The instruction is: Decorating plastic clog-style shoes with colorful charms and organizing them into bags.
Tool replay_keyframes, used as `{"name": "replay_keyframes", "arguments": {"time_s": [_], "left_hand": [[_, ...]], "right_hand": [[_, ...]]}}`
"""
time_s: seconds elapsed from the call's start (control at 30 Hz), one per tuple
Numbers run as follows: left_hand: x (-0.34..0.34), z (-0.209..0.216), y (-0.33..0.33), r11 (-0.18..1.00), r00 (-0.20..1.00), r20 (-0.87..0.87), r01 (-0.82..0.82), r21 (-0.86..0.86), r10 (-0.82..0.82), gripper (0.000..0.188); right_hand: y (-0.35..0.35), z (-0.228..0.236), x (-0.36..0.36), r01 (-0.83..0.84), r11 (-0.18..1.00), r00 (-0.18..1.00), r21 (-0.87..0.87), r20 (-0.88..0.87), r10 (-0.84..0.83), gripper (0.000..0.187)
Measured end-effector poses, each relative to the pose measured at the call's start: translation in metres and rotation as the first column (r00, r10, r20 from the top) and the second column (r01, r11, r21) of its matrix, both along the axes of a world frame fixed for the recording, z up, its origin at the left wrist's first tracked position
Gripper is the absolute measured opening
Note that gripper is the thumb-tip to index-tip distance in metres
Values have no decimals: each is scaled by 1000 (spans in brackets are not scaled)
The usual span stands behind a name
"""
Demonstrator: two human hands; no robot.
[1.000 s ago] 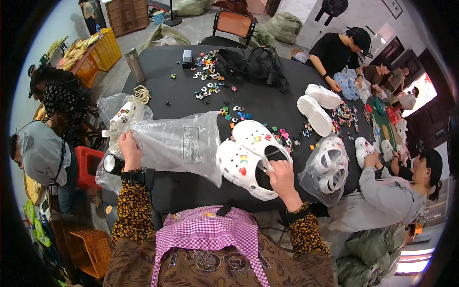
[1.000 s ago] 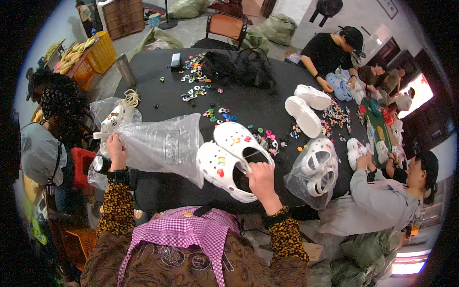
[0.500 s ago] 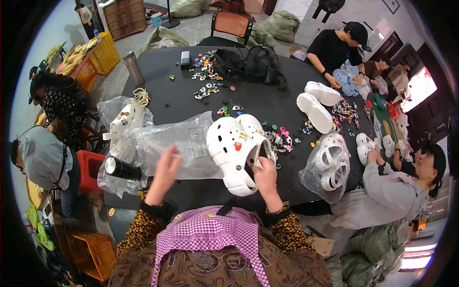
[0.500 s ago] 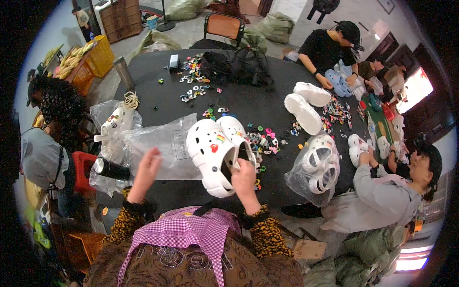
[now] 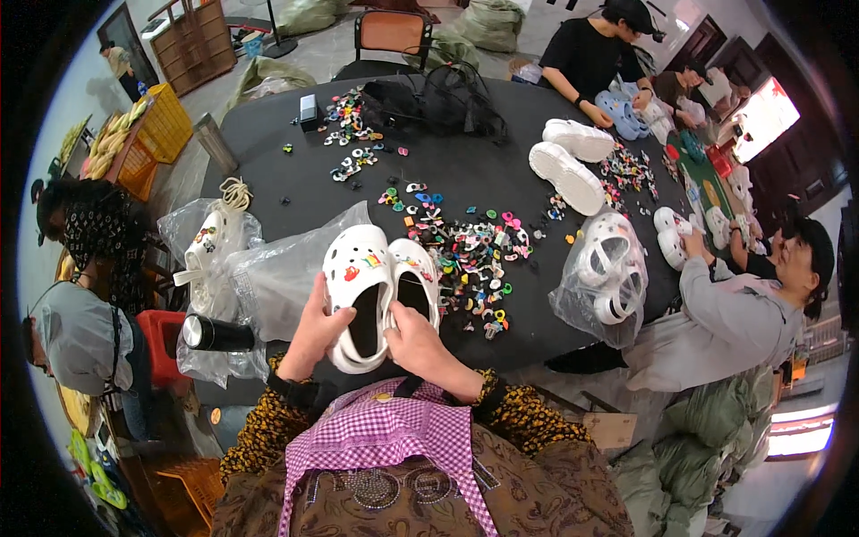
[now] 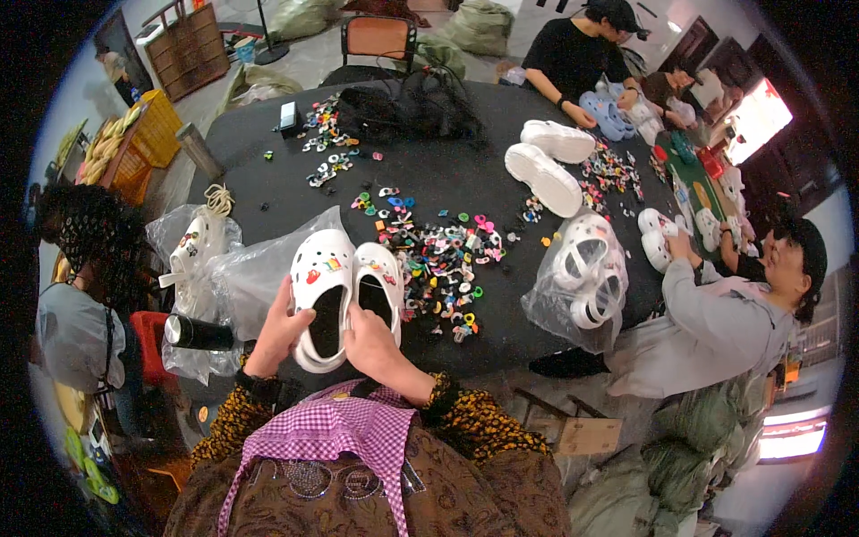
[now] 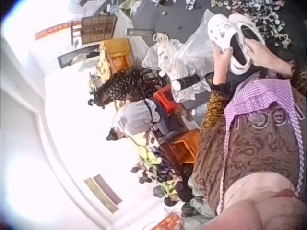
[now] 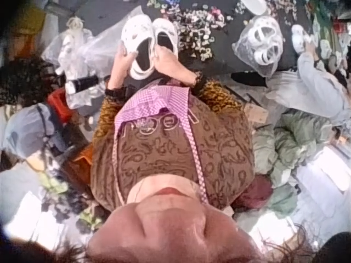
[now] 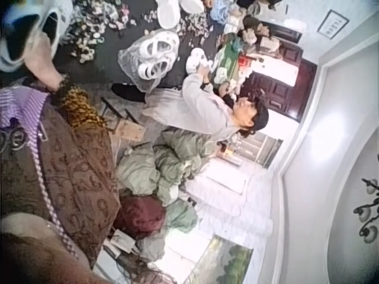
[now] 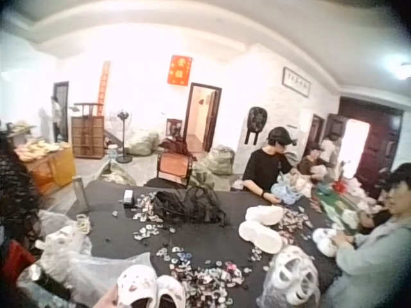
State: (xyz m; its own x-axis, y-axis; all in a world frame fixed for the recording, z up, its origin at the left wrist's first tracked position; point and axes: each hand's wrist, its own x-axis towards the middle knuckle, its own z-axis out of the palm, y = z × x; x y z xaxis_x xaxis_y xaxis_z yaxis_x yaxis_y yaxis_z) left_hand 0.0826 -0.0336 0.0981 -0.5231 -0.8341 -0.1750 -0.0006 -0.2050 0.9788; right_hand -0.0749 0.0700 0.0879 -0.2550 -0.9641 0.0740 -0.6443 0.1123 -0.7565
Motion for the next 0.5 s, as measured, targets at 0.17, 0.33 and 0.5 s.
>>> {"name": "replay_keyframes", "arguments": {"time_s": [0.17,0.33,0.5], "left_hand": [[24,-7,-38,972,972,-10,236,25,-235,85],[21,-39,-59,934,869,491,218,-285,-53,47],[19,-44,-29,624,837,492,255,-739,240,45]], "right_hand": [[8,14,4,-269,963,795,34,572,202,42],[5,19,0,-549,835,834,31,89,545,32],[-3,-3,-42,-199,980,848,0,501,172,20]]}}
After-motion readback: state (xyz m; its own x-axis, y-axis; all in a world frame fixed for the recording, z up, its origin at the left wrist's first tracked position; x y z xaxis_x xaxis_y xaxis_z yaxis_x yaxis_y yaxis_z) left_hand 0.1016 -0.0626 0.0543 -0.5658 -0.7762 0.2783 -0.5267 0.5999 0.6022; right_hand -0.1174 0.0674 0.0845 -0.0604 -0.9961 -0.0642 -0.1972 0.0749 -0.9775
